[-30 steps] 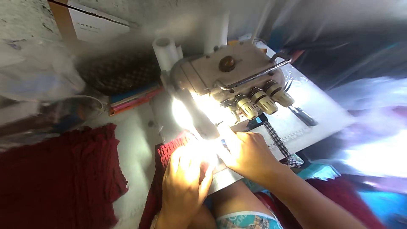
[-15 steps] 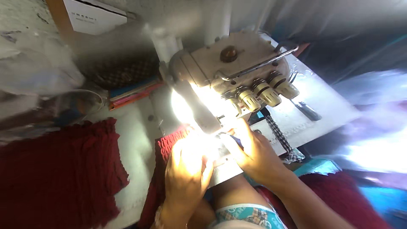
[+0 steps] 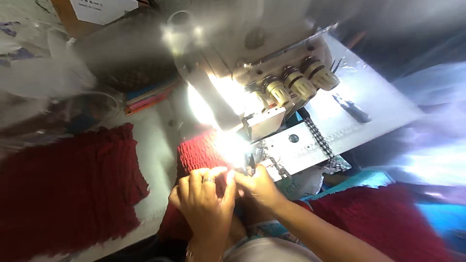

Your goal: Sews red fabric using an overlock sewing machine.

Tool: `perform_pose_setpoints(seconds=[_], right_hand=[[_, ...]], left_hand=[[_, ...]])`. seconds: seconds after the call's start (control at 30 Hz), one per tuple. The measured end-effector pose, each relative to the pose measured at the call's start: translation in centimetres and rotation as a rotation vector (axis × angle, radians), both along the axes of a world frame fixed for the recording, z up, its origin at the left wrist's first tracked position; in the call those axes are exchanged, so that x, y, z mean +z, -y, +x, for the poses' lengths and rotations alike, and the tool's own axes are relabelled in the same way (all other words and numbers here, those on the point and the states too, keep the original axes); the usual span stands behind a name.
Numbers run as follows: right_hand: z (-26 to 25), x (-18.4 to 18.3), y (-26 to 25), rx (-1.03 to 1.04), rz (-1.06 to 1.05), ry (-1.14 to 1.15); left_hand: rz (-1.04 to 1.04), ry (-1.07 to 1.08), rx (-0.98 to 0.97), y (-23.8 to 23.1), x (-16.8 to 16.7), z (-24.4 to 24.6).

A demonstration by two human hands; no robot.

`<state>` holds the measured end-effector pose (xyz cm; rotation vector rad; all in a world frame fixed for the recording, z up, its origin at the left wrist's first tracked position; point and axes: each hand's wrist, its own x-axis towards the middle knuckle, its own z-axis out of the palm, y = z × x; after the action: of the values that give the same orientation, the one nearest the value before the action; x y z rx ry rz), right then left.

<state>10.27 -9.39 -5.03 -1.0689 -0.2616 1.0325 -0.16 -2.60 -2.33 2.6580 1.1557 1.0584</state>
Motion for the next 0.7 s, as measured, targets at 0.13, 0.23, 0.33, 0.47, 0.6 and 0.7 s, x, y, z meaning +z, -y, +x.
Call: perform_pose_setpoints(seconds=[0.13,0.23,0.33,0.47,0.6,0.7], right_hand=[[0.4,0.0,1.1,-0.08,0.075,0.109],[0.4,0.4,1.6,-0.06,0.083,0.115],[0.4,0.5,1.6,-0.051,0.067,0.162],[0.3,0.2,1.7,-0.09,0.066,0.223],[0.3,0.4,1.9,-0.089,0.073,0.223],[0.3,0.4,2.1,-0.09,0.081,0.239]], left_hand=[[0.018,-0.036,-0.042,-0.6,1.0,-0.5],[-0.003,-0.048,-0.057,-0.2,1.1,-0.6],[-0.057,-0.04,-0.04,0.2,0.9,-0.6],[-0.119,0.024,-0.051,0.5,0.6,-0.7],[-0.136,0.044,-0.059,0.7,0.5,-0.6],[-0.148,0.056,-0.079,0.8,0.5,-0.6]])
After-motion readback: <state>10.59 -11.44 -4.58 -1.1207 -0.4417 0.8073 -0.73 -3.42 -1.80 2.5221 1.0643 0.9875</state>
